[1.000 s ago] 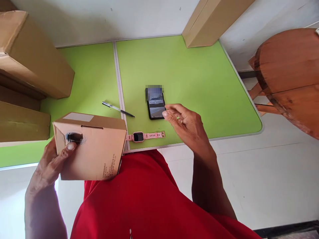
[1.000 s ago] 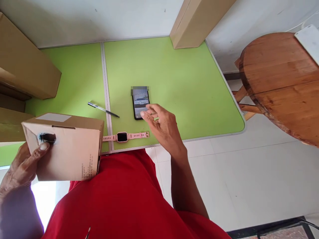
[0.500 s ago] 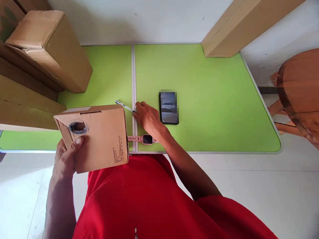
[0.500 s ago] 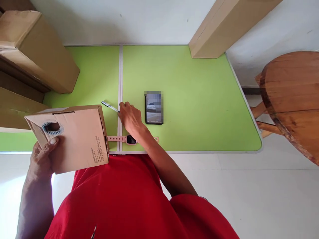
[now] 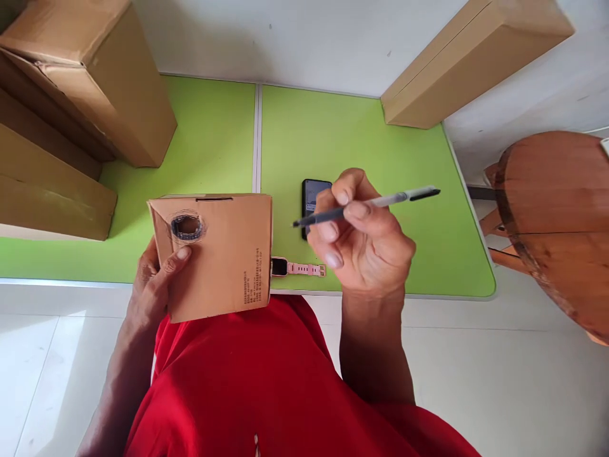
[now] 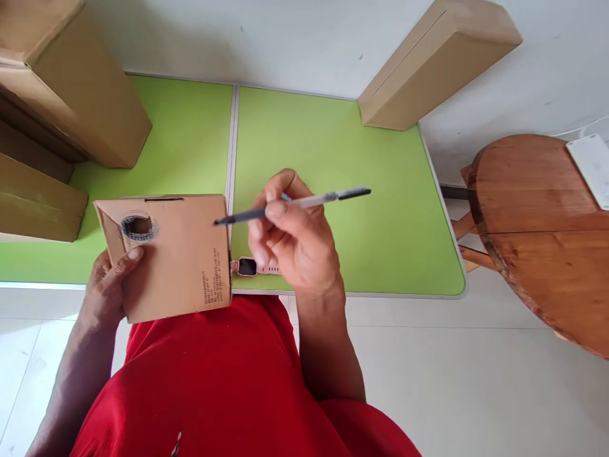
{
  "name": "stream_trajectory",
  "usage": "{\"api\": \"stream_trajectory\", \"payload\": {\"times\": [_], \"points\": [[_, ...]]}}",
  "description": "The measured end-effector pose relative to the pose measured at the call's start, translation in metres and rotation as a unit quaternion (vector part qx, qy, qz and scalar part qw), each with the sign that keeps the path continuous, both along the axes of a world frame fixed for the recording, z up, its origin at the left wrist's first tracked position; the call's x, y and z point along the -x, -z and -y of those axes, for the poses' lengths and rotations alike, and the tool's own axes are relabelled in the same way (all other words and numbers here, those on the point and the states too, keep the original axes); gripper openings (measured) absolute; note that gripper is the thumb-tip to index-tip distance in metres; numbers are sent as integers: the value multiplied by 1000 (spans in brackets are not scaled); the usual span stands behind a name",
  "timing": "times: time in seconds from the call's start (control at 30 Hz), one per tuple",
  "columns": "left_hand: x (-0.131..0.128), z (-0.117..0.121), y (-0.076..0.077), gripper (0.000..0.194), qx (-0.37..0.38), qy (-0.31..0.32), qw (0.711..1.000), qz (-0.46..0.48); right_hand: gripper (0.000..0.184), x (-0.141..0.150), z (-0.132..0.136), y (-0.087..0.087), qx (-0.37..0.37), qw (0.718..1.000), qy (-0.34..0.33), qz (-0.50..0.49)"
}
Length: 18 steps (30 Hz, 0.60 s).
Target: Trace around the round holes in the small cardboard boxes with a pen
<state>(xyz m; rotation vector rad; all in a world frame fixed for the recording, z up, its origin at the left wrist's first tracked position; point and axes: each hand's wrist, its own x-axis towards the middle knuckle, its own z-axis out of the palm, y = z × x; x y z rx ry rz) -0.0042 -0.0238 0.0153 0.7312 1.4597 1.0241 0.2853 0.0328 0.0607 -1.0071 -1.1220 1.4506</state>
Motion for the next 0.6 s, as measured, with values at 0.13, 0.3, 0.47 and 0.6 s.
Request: {"api": "stream_trajectory", "payload": {"times": [0.13, 0.3, 0.47, 0.6], "points": [[-22, 7, -4, 56, -48, 89, 995, -22, 30, 21, 27, -10, -54, 994, -48, -83], [-43, 16, -16, 55, -72, 177, 979, -74, 9, 42, 50, 7, -157, 984, 56, -59], [-44, 20, -18, 49, -61, 179, 977, -102, 10, 48, 65, 22, -180, 977, 114, 31], [-43, 20, -17, 53, -58, 172, 978, -97, 11, 47, 64, 20, -204, 966, 108, 120]]}}
